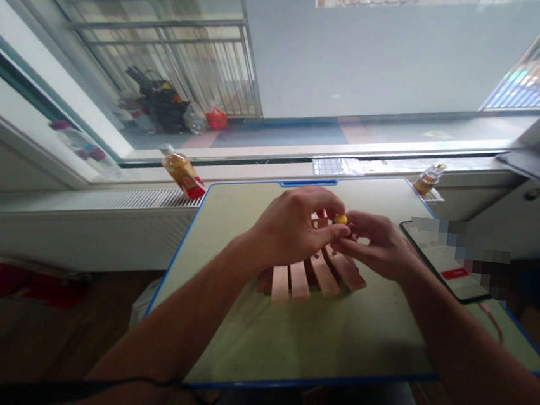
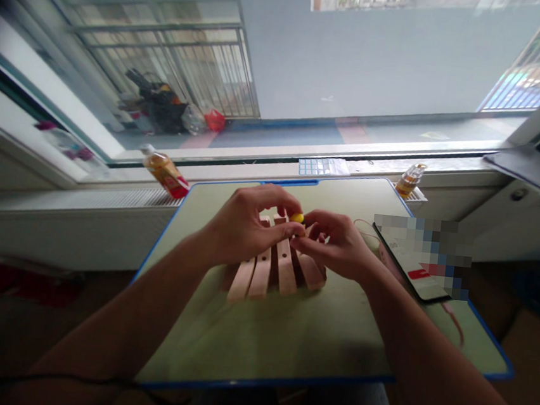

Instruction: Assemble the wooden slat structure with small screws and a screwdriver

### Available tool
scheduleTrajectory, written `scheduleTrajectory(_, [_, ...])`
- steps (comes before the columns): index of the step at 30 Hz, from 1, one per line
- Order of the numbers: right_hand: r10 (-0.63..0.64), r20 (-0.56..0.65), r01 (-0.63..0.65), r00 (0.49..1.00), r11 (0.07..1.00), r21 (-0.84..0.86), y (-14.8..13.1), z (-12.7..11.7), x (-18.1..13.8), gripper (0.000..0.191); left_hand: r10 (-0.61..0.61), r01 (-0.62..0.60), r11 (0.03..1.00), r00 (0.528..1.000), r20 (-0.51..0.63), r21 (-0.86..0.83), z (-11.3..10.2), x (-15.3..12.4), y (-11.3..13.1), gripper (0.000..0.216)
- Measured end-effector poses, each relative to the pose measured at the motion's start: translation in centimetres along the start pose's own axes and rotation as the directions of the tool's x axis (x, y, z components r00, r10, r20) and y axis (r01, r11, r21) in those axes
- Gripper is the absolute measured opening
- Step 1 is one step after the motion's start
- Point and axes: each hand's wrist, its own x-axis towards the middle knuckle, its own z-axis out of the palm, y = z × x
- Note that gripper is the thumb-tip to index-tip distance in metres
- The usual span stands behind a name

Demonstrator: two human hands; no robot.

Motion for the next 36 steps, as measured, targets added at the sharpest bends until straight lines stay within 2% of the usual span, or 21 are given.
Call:
scheduleTrajectory(7, [-0.036, 0.003, 0.036, 0.999, 0.999, -0.027, 0.1, -0.3, 0.0, 0.037, 0.036, -0.034, 0.999, 0.997, 0.07, -0.021, -0.3, 0.0, 0.3, 0.024])
scheduleTrajectory(13, [-0.012, -0.023, 0.013, 1.0, 1.0, 0.014, 0.7, 0.0, 0.0, 0.04, -0.013, 0.013, 1.0, 1.0, -0.016, 0.007, 0.1, -0.1, -0.1, 0.014])
scheduleTrajectory(18, [-0.021, 0.027, 0.02, 0.999, 1.0, 0.008, 0.0, -0.3, 0.1, 0.029, 0.007, -0.008, 1.0, 1.0, 0.006, 0.015, -0.2, 0.0, 0.4, 0.01])
scheduleTrajectory(24, [-0.063, -0.003, 0.063, 0.998, 0.998, -0.002, -0.2, -0.1, -0.1, 0.031, 0.026, -0.026, 0.999, 0.999, 0.025, 0.03, -0.3, 0.0, 0.3, 0.017])
scheduleTrajectory(28, [-0.043, -0.032, 0.044, 0.999, 0.998, 0.047, 0.3, 0.2, 0.1, 0.035, -0.014, 0.013, 0.999, 1.0, 0.012, 0.043, 0.0, -0.1, -0.1, 0.017])
scheduleTrajectory(32, [-0.018, 0.004, 0.018, 1.0, 0.999, 0.047, 0.2, -0.1, 0.2, 0.032, 0.007, -0.007, 0.999, 1.0, 0.015, 0.05, 0.0, -0.1, 0.1, 0.014])
scheduleTrajectory(36, [-0.047, 0.029, 0.047, 0.998, 0.999, 0.005, -0.2, -0.3, 0.1, 0.032, 0.017, -0.02, 0.997, 0.999, 0.031, 0.068, -0.3, -0.1, 0.3, 0.019])
